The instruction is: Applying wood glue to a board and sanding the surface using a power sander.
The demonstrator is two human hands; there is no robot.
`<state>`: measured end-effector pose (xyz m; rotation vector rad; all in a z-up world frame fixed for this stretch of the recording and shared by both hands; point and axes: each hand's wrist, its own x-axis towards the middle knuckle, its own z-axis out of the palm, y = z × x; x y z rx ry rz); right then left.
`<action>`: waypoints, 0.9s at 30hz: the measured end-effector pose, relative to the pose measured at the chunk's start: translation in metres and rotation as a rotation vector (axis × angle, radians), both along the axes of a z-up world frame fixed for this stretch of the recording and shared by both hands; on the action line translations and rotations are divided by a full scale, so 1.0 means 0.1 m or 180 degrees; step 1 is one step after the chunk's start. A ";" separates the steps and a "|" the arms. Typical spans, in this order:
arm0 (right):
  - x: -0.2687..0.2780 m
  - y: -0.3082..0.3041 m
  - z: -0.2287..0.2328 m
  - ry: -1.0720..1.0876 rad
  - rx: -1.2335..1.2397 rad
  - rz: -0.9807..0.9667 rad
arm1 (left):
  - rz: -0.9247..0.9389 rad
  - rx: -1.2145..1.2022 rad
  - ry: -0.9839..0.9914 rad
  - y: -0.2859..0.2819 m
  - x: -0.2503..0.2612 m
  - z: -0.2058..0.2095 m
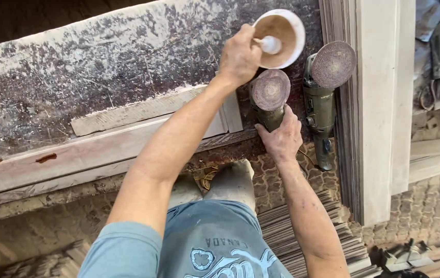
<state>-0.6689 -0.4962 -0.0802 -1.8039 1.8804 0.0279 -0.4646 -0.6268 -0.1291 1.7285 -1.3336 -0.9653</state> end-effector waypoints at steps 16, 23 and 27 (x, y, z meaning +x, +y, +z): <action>-0.03 0.14 0.51 -0.2104 0.1676 -0.1203 | 0.0016 0.1881 0.1018 2.90 -0.01 1.00; 1.18 1.57 0.54 -0.4615 0.2060 -0.1054 | -0.0070 0.1588 0.2258 4.15 0.40 0.99; 1.91 2.11 0.51 -0.5089 0.2906 -0.1139 | 0.0235 0.1934 0.3219 4.90 1.12 1.05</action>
